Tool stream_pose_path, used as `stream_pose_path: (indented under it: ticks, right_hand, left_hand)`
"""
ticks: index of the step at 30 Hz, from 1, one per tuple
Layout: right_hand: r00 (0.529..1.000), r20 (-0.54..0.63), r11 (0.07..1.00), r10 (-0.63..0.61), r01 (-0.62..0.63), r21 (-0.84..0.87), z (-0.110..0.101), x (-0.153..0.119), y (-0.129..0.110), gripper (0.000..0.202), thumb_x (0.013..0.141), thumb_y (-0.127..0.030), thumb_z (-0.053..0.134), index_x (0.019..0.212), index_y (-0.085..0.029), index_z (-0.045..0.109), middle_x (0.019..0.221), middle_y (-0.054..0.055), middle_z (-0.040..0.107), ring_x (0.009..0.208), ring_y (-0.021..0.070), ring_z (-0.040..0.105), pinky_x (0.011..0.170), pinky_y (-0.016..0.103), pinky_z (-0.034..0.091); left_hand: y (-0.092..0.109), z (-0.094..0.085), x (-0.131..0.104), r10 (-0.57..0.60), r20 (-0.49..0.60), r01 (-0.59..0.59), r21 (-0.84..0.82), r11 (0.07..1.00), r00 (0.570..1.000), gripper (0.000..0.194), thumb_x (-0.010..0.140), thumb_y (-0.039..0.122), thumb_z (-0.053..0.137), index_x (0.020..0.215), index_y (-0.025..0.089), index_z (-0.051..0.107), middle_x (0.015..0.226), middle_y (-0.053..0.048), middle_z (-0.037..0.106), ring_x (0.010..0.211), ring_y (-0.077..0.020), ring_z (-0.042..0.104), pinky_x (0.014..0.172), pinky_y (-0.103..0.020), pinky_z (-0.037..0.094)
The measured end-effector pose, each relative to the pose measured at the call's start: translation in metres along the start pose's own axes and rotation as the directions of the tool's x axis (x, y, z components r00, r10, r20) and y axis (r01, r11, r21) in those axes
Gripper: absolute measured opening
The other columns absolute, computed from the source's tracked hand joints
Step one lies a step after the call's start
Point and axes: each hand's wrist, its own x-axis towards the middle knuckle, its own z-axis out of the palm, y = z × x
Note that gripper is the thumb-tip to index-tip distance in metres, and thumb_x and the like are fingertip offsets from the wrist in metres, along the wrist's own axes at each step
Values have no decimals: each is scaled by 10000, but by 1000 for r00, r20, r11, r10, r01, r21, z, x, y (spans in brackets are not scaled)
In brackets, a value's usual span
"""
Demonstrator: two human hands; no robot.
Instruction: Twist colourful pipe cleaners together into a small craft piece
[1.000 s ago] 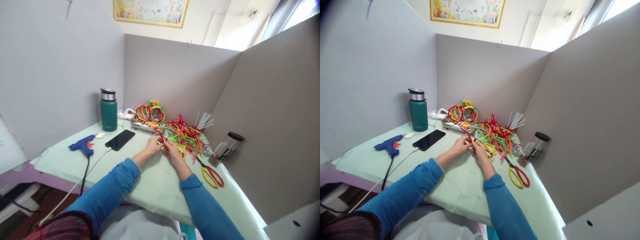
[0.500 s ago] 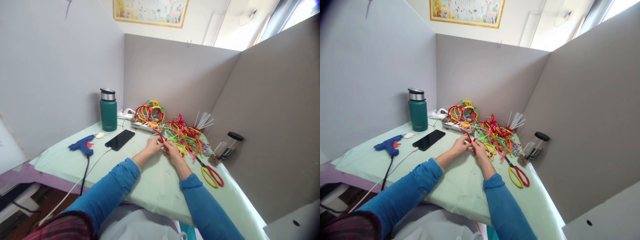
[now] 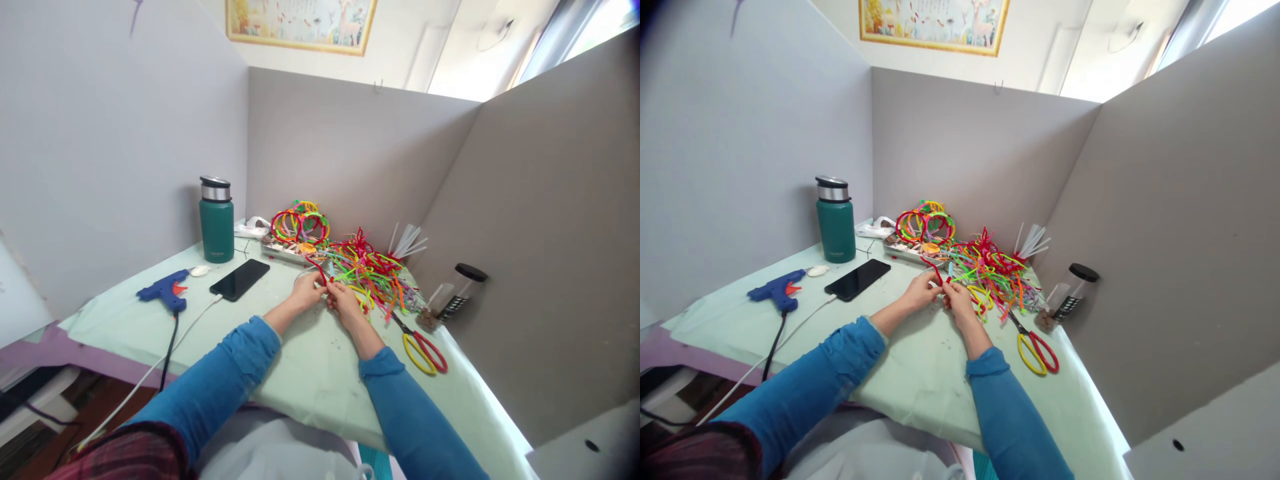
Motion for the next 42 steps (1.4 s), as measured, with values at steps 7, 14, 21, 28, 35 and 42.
stream_pose_path:
  ticks: [7, 14, 21, 28, 35, 42]
  right_hand:
    - [1000, -4, 1000, 1, -1, -2, 0, -1, -1, 311, 630, -459, 662, 631, -171, 543, 444, -49, 457, 396, 66, 379, 403, 215, 262]
    - [1000, -13, 999, -2, 1, -43, 1, -1, -1, 327, 632, -475, 656, 610, -173, 531, 426, -48, 449, 382, 66, 370, 397, 219, 255]
    - [1000, -8, 999, 12, -12, -41, 1, -1, 0, 335, 630, -482, 658, 622, -174, 526, 424, -52, 448, 374, 63, 365, 393, 214, 257]
    - [1000, -14, 999, 8, -9, -48, 2, -1, -1, 346, 622, -495, 660, 627, -175, 529, 419, -51, 452, 371, 67, 371, 391, 216, 260]
    - [1000, -20, 999, 12, -13, -44, 3, -2, -3, 343, 635, -496, 650, 635, -174, 532, 413, -53, 445, 371, 68, 374, 390, 215, 261]
    - [999, -47, 1000, 15, -15, 8, 4, -2, -5, 369, 617, -515, 665, 644, -165, 549, 468, -44, 475, 382, 62, 392, 386, 211, 272]
  left_hand:
    - [-4, 3, 1, 6, 3, -6, -17, 1000, 1000, 116, 722, 272, 574, 793, 181, 582, 742, 19, 656, 517, -73, 544, 541, -189, 409]
    - [-5, 3, 2, -2, 5, 2, 18, 1000, 1000, 100, 716, 245, 568, 794, 186, 591, 752, 17, 656, 540, -77, 547, 549, -189, 414]
    - [-4, 2, 2, 2, 9, -2, 31, 1000, 1000, 101, 709, 220, 559, 797, 186, 595, 746, 15, 657, 544, -82, 550, 555, -193, 418]
    - [-2, 1, 1, 10, -3, -10, 51, 999, 1000, 98, 706, 216, 566, 790, 182, 603, 774, 6, 661, 561, -83, 552, 561, -193, 421]
    - [4, -3, -1, -17, -14, 18, 70, 997, 1000, 92, 714, 225, 566, 783, 181, 608, 717, 4, 654, 569, -96, 560, 599, -206, 436]
    - [7, -4, -1, 18, -44, -16, 41, 999, 999, 86, 710, 229, 579, 756, 169, 618, 729, 5, 649, 573, -90, 555, 613, -204, 434]
